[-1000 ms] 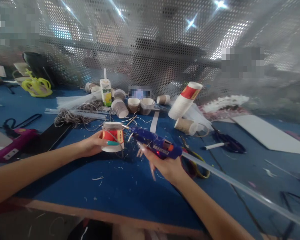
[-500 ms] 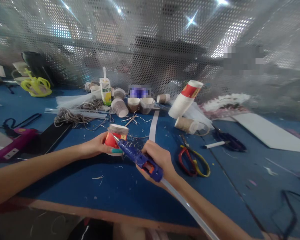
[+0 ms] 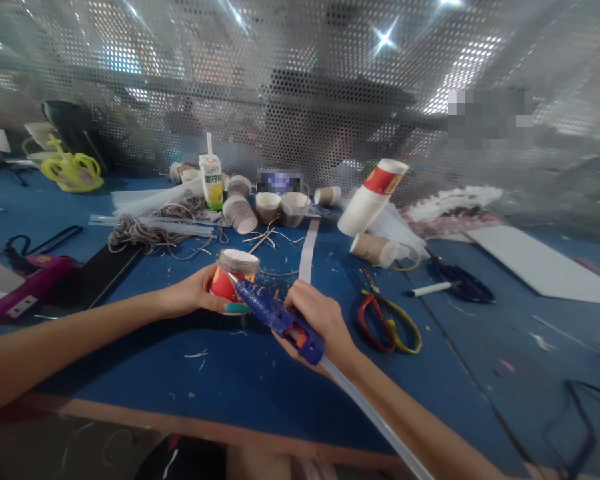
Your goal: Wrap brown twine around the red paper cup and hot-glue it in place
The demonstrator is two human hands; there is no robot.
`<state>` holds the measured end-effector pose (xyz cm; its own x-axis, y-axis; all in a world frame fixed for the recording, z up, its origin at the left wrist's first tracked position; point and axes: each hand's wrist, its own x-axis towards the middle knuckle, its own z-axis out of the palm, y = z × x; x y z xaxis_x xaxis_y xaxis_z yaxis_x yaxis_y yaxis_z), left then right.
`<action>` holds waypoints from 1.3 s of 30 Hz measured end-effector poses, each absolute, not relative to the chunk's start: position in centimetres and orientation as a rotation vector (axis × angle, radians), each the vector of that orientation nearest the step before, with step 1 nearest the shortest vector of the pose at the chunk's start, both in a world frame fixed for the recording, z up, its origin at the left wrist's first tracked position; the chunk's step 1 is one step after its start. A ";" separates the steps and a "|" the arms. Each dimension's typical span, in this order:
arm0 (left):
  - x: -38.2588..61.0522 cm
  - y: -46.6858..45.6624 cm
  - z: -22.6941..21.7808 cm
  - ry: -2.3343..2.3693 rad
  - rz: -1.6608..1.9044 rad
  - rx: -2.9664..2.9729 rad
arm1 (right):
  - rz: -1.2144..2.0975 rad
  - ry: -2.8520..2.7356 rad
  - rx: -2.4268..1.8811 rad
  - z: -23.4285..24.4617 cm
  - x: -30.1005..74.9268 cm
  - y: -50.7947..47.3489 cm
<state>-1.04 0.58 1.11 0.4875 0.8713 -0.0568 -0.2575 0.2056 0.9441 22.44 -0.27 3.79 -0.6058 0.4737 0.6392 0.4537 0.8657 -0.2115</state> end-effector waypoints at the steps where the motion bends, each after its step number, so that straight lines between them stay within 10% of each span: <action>1: -1.0 0.6 1.1 0.694 0.883 1.090 | 0.037 -2.308 -0.673 3.8 22.4 -0.3; 39: -1.6 1.1 0.7 0.528 0.877 1.058 | 0.025 -2.247 -0.714 4.5 22.4 -0.6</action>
